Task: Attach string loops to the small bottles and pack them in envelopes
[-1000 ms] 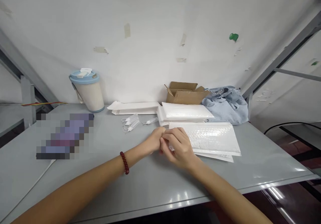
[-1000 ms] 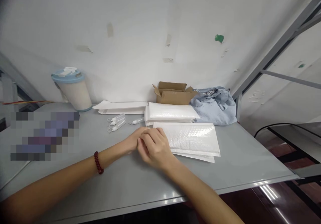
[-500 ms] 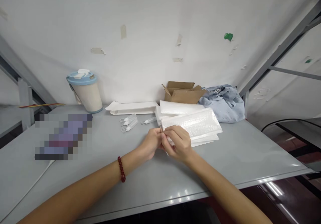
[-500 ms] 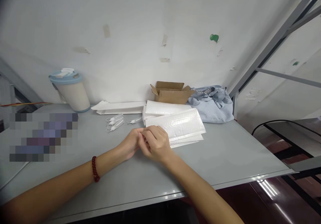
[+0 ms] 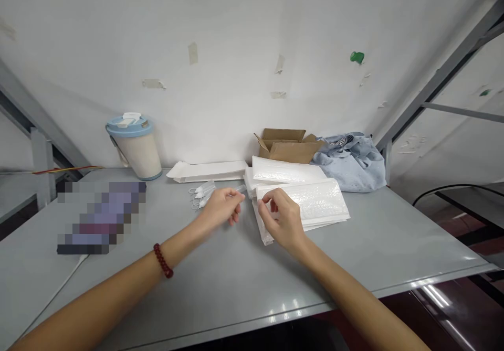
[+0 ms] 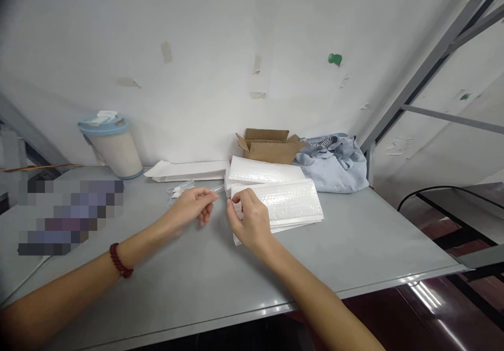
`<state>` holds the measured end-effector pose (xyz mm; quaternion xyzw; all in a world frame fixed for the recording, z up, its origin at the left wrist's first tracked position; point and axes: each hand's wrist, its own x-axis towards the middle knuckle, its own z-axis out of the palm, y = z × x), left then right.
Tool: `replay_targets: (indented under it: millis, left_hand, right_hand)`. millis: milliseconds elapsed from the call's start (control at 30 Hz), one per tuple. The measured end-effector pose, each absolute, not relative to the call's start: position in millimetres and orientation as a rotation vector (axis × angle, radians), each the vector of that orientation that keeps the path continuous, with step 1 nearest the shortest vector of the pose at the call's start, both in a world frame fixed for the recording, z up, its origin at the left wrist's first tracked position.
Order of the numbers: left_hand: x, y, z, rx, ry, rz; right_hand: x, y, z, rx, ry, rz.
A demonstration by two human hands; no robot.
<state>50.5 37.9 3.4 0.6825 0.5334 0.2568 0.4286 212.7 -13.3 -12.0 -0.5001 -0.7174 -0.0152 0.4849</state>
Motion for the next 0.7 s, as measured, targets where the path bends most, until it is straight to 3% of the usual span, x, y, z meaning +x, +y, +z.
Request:
replay_targets:
  millis: [200, 367, 700]
  left_hand:
    - [11.5, 99.6, 11.4, 2.266, 1.738, 0.648]
    - [7.8, 127.3, -1.6, 2.557, 1.816, 0.506]
    - [-25.2, 84.5, 10.8, 2.912, 1.79, 0.735]
  right_hand:
    - [207.3, -18.3, -12.5, -1.045, -1.86, -0.081]
    - [206.9, -18.8, -12.5, -1.022, -1.896, -0.079]
    - [203.7, -20.8, -10.7, -0.969, -2.059, -0.333]
